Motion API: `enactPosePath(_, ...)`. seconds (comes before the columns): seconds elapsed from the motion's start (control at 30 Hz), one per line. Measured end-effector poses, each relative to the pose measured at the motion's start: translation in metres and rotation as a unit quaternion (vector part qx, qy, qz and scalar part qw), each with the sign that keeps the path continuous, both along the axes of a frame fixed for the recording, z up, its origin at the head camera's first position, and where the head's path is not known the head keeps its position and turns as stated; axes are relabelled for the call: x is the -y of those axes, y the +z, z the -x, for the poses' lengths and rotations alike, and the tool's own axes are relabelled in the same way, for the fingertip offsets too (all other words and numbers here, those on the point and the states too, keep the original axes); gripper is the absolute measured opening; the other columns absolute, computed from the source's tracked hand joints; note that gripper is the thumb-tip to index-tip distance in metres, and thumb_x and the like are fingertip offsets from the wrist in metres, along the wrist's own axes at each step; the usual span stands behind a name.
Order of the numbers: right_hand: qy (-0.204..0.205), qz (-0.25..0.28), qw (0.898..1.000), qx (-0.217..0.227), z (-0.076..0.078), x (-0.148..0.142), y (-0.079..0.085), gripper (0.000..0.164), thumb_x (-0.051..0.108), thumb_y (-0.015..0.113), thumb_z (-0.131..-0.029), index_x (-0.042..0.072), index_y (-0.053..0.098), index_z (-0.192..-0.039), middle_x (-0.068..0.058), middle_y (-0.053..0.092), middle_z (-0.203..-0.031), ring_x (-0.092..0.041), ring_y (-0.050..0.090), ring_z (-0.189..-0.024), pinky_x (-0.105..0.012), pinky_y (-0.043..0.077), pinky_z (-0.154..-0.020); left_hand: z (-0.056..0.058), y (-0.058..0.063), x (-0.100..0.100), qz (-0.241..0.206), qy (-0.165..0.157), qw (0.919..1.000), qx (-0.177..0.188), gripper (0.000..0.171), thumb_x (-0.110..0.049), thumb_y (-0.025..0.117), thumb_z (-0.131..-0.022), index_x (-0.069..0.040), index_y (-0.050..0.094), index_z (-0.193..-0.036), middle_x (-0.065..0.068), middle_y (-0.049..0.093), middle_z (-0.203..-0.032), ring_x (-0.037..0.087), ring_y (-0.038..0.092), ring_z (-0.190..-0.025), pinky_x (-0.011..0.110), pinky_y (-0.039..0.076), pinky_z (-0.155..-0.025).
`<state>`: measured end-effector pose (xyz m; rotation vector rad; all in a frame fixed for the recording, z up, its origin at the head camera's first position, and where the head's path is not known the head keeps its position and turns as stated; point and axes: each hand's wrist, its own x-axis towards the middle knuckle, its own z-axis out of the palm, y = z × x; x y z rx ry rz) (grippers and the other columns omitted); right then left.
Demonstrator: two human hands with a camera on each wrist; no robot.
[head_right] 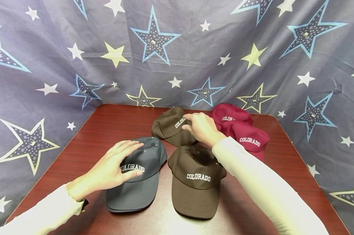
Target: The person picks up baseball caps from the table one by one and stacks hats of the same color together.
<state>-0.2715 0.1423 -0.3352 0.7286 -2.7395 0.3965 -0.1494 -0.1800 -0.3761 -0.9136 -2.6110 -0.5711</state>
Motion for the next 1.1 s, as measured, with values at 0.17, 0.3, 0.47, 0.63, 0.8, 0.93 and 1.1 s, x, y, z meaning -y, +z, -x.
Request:
enactPosePath(0.17, -0.016, -0.019, 0.999, 0.031, 0.014, 0.008, -0.007, 0.044, 0.037, 0.071, -0.085, 0.027, 0.061, -0.126, 0.001, 0.062, -0.122, -0.021, 0.057, -0.109, -0.047, 0.05, -0.082, 0.0, 0.0, 0.001, -0.001, 0.0, 1.0, -0.001, 0.081, -0.06, 0.07, -0.076, -0.027, 0.04, -0.144, 0.0, 0.045, -0.139, 0.024, 0.033, -0.131, 0.05, 0.026, -0.108)
enactPosePath(0.3, -0.011, -0.036, 0.999, 0.039, 0.025, 0.013, -0.012, 0.045, 0.036, 0.07, -0.086, 0.025, 0.059, -0.128, 0.001, 0.062, -0.122, -0.019, 0.057, -0.108, -0.046, 0.05, -0.083, -0.001, -0.001, 0.001, 0.0, 0.003, 1.0, 0.002, 0.081, -0.061, 0.069, -0.076, -0.029, 0.038, -0.144, 0.001, 0.045, -0.139, 0.024, 0.032, -0.131, 0.05, 0.026, -0.108)
enactPosePath(0.47, -0.01, -0.063, 0.997, 0.044, 0.036, 0.021, -0.013, 0.05, 0.034, 0.07, -0.086, 0.021, 0.056, -0.132, -0.001, 0.061, -0.122, -0.022, 0.057, -0.108, -0.047, 0.05, -0.084, -0.001, -0.002, 0.003, -0.001, 0.002, 1.0, 0.0, 0.081, -0.061, 0.069, -0.076, -0.029, 0.039, -0.144, 0.002, 0.045, -0.139, 0.023, 0.032, -0.131, 0.05, 0.027, -0.107)
enactPosePath(0.63, -0.023, -0.083, 0.994, 0.074, 0.044, 0.032, -0.012, 0.056, 0.035, 0.07, -0.086, 0.022, 0.051, -0.136, -0.003, 0.058, -0.127, -0.023, 0.053, -0.114, -0.049, 0.048, -0.086, -0.002, 0.0, 0.004, -0.002, 0.007, 1.0, -0.004, 0.081, -0.06, 0.069, -0.076, -0.029, 0.039, -0.144, 0.001, 0.045, -0.139, 0.023, 0.032, -0.131, 0.05, 0.027, -0.107)
enactPosePath(0.8, -0.028, -0.095, 0.99, 0.096, 0.05, 0.04, -0.015, 0.059, 0.036, 0.069, -0.086, 0.024, 0.047, -0.14, -0.004, 0.05, -0.136, -0.025, 0.048, -0.12, -0.048, 0.046, -0.09, -0.001, 0.0, 0.005, -0.005, 0.009, 0.9999, -0.003, 0.08, -0.06, 0.069, -0.077, -0.027, 0.041, -0.143, 0.003, 0.046, -0.138, 0.024, 0.033, -0.13, 0.049, 0.026, -0.107)
enactPosePath(0.93, -0.033, -0.1, 0.989, 0.104, 0.056, 0.041, -0.021, 0.062, 0.034, 0.069, -0.087, 0.025, 0.043, -0.142, -0.005, 0.047, -0.137, -0.025, 0.048, -0.121, -0.048, 0.045, -0.093, 0.0, 0.001, 0.004, -0.004, 0.01, 0.9999, -0.002, 0.079, -0.061, 0.068, -0.077, -0.028, 0.04, -0.143, 0.001, 0.046, -0.139, 0.024, 0.033, -0.131, 0.049, 0.026, -0.108)
enactPosePath(1.1, -0.041, -0.119, 0.985, 0.12, 0.062, 0.041, -0.03, 0.07, 0.035, 0.068, -0.087, 0.028, 0.034, -0.147, -0.011, 0.039, -0.144, -0.03, 0.047, -0.121, -0.049, 0.045, -0.092, 0.001, 0.002, 0.002, -0.005, 0.008, 1.0, 0.0, 0.08, -0.059, 0.07, -0.076, -0.026, 0.041, -0.143, 0.002, 0.046, -0.138, 0.026, 0.032, -0.131, 0.049, 0.026, -0.108)
